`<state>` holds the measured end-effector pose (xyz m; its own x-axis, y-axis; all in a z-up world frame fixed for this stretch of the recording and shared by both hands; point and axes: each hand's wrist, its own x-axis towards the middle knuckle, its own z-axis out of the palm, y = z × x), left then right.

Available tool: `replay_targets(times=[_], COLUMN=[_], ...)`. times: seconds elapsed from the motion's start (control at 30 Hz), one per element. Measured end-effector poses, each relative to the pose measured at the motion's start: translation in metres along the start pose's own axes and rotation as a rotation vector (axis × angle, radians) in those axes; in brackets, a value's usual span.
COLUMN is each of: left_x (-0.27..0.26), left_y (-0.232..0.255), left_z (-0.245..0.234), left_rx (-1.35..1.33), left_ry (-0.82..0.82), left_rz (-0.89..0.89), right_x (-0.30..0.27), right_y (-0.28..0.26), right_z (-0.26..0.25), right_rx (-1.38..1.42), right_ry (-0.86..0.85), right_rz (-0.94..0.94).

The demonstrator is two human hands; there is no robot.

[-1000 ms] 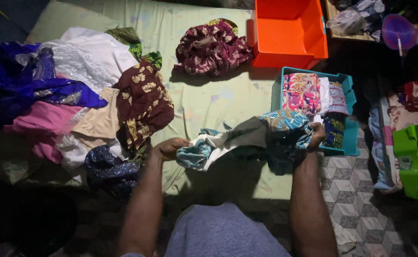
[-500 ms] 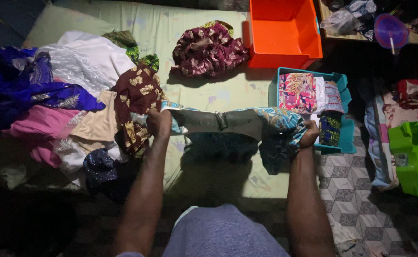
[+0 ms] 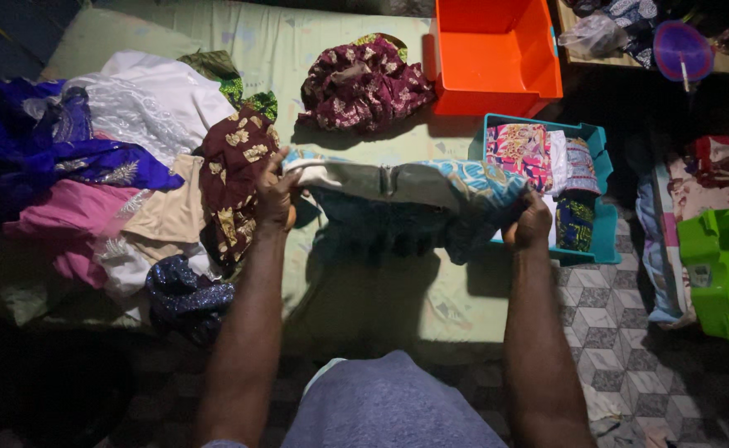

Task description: The person folds several garments on a bed, including a patterned blue dress, a sparkly dark blue dress, and a maroon patterned dress. Each item is smoothed, folded neatly, and placed into a teal storage bin.

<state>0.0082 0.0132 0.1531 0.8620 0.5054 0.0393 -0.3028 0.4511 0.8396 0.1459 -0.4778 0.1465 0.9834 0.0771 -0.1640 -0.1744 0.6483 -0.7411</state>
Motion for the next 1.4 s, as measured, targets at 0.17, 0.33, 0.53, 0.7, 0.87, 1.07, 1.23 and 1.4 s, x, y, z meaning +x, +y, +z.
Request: replay_targets(times=[0.17, 0.33, 0.53, 0.7, 0.87, 1.07, 1.23, 1.4], left_x=[-0.008, -0.016, -0.015, 0.002, 0.004, -0.03, -0.048, -0.054], left_y=[0.021, 0.035, 0.036, 0.028, 0.009, 0.022, 0.048, 0.066], left_z=[-0.009, -0.005, 0.011, 0.031, 0.074, 0.112, 0.139, 0.149], left_rx=[-0.071, 0.693, 0.988, 0.512, 0.346, 0.37, 0.321, 0.281], left_ry=[-0.155, 0.22, 0.586, 0.294, -0.125, -0.444, -0.642, -0.73], left_rz=[-0.017, 0.269, 0.399, 0.443, 0.577, 0.263, 0.14, 0.145], right_x=[-0.021, -0.041, -0.032, -0.042, -0.071, -0.083, -0.094, -0.083], right_y=[-0.02, -0.023, -0.022, 0.011, 0.073, 0.083, 0.041, 0.049], right_z=[0.022, 0.021, 0.004, -0.02, -0.019, 0.08, 0.179, 0.211], right_rx=[-0.123, -0.515, -0.543, -0.531, -1.08, -1.238, -1.159, -0.519], right_ry=[0.122, 0.24, -0.057, -0.424, -0.887, -0.611, -0.83, -0.922], right_rz=[0.001, 0.046, 0.043, 0.507, 0.636, 0.152, -0.306, 0.108])
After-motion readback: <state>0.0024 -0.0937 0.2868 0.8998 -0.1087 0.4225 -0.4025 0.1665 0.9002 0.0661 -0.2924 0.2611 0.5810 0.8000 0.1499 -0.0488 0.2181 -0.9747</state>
